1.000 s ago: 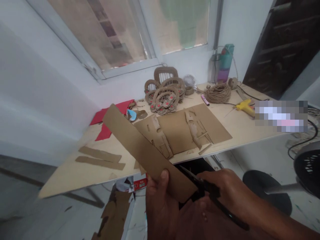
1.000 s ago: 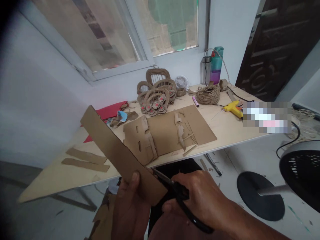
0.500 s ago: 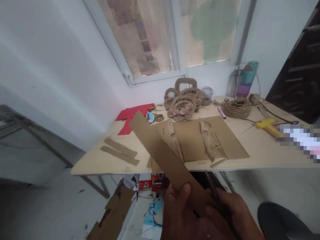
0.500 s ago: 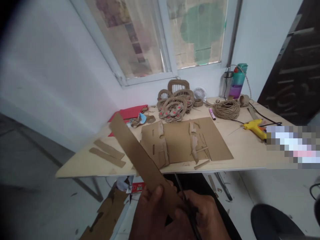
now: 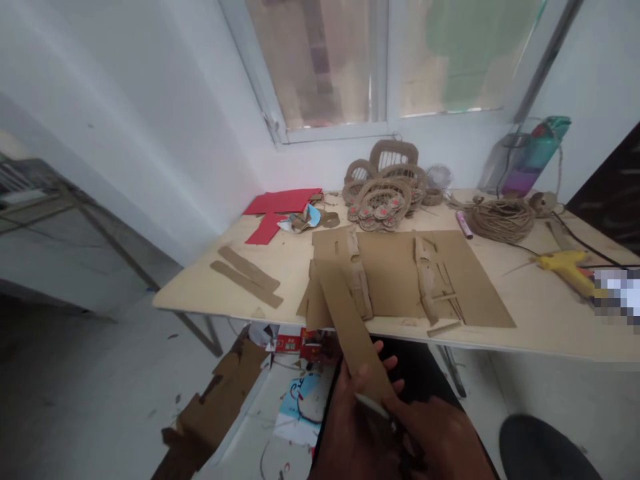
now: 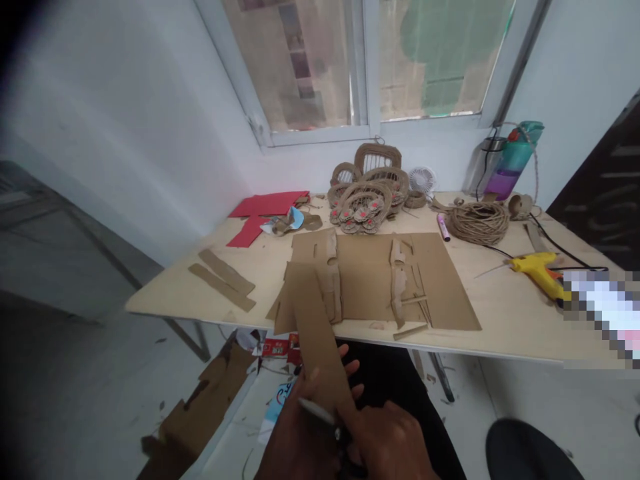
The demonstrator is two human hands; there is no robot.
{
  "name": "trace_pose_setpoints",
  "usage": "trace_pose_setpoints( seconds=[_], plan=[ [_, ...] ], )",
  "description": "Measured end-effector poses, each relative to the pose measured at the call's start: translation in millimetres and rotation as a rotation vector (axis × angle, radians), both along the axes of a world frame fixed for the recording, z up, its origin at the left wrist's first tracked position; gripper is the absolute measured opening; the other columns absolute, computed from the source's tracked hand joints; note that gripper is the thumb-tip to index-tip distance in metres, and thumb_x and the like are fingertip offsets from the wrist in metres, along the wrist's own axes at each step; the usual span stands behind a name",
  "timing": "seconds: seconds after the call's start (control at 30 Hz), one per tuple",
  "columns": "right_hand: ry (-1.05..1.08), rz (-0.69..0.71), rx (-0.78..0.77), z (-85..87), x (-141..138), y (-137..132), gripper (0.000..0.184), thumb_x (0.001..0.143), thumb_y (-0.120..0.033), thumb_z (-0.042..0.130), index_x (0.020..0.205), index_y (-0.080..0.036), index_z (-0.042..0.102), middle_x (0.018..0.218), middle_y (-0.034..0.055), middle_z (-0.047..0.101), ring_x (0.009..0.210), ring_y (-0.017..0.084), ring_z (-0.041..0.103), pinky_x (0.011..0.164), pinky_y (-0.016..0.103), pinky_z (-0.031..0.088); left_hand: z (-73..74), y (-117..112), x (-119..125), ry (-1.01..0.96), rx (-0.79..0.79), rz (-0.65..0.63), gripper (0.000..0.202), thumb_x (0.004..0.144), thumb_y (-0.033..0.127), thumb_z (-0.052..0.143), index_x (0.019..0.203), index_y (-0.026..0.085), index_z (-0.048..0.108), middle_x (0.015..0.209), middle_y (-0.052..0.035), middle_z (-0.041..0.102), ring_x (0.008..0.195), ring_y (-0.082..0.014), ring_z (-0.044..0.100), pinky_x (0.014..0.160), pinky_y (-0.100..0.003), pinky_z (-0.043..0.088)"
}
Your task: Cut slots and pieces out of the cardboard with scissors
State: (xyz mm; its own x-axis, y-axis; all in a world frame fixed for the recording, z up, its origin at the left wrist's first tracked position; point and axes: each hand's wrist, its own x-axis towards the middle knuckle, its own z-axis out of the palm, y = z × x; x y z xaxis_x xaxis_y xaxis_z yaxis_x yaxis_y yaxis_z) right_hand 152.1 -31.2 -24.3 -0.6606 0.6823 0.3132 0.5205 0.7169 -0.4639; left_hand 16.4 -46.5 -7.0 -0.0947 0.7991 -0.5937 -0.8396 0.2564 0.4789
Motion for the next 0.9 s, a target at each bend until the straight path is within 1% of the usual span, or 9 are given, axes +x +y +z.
trace_pose_setpoints(
  seconds=[0.1,0.2,0.3,0.43,0.57,0.63,0.7,0.77,0.9],
  plan=[
    [0.049,0.008,-0.230,4.3,1.0,-3.7,0.047,0.062,-0.013,0.054,0.106,-0.027,0.065,0.087,0.0009,0.077,0.065,0.019,0.070,0.061,0.025,0.051,-5.9,-5.0,-7.1,0.011,-0.011,-0.034,0.045,0.077,0.036,0.062,0.118,0.016,0.061,0.099,-0.0152,0.070,0.080,-0.0241,0.066,0.077,-0.038,0.049],
    [0.223,-0.023,-0.457,7.7,8.6,-1.2,0.037,0.075,-0.022,0.057,0.110,-0.028,0.066,0.103,0.0035,0.074,0.083,0.023,0.071,0.074,0.027,0.055,-8.9,-7.7,-17.9,0.036,-0.038,-0.067,0.040,0.076,0.034,0.063,0.110,0.013,0.066,0.083,-0.0138,0.071,0.070,-0.0224,0.066,0.070,-0.035,0.050],
    [0.442,-0.157,-0.700,7.3,16.0,4.6,0.025,0.082,-0.035,0.060,0.104,-0.027,0.069,0.101,0.0036,0.075,0.087,0.024,0.072,0.070,0.024,0.057,-10.2,-11.9,-29.3,0.057,-0.044,-0.112,0.038,0.078,0.034,0.061,0.108,0.010,0.068,0.076,-0.0136,0.071,0.063,-0.0196,0.064,0.062,-0.030,0.049],
    [0.634,-0.301,-0.938,8.6,15.2,5.4,0.028,0.087,-0.042,0.057,0.108,-0.025,0.065,0.097,0.0057,0.075,0.087,0.025,0.071,0.073,0.031,0.059,-8.2,-20.4,-41.0,0.080,-0.027,-0.179,0.038,0.079,0.035,0.060,0.105,0.010,0.069,0.073,-0.0142,0.071,0.061,-0.0195,0.064,0.060,-0.029,0.048],
    [0.646,-0.285,-0.886,14.8,4.5,-2.0,0.035,0.083,-0.046,0.061,0.113,-0.028,0.064,0.103,0.0080,0.072,0.095,0.029,0.068,0.081,0.041,0.056,-1.0,-31.3,-44.6,0.144,-0.035,-0.172,0.040,0.078,0.038,0.060,0.107,0.011,0.069,0.075,-0.0144,0.072,0.068,-0.0226,0.066,0.066,-0.032,0.050],
    [0.642,-0.348,-0.836,17.5,-5.5,-5.0,0.042,0.078,-0.048,0.065,0.114,-0.026,0.064,0.116,0.0101,0.066,0.105,0.030,0.063,0.088,0.043,0.052,0.9,-37.0,-43.1,0.154,-0.047,-0.162,0.037,0.076,0.037,0.064,0.103,0.013,0.071,0.079,-0.0141,0.073,0.071,-0.0239,0.066,0.069,-0.033,0.050],
    [0.697,-0.423,-0.876,19.7,-19.6,-4.7,0.049,0.075,-0.052,0.067,0.115,-0.023,0.063,0.121,0.0115,0.062,0.107,0.029,0.061,0.091,0.042,0.050,-0.8,-43.1,-39.8,0.172,-0.070,-0.135,0.032,0.071,0.031,0.069,0.099,0.015,0.072,0.086,-0.0127,0.073,0.075,-0.0241,0.067,0.071,-0.032,0.050],
    [0.841,-0.452,-0.973,22.3,-35.5,0.4,0.056,0.075,-0.058,0.063,0.117,-0.021,0.059,0.096,0.0087,0.068,0.082,0.025,0.068,0.071,0.039,0.057,-5.9,-49.8,-35.1,0.194,-0.114,-0.114,0.034,0.067,0.026,0.073,0.100,0.018,0.071,0.091,-0.0104,0.074,0.080,-0.0247,0.068,0.072,-0.032,0.050],
    [0.894,-0.299,-1.036,28.5,-55.4,17.2,0.040,0.078,-0.046,0.066,0.108,-0.021,0.062,0.087,0.0032,0.065,0.078,0.020,0.064,0.072,0.030,0.053,-14.6,-55.6,-27.3,0.192,-0.117,-0.096,0.044,0.061,0.024,0.078,0.104,0.020,0.069,0.091,-0.0102,0.074,0.085,-0.0281,0.067,0.072,-0.035,0.051]
  ],
)
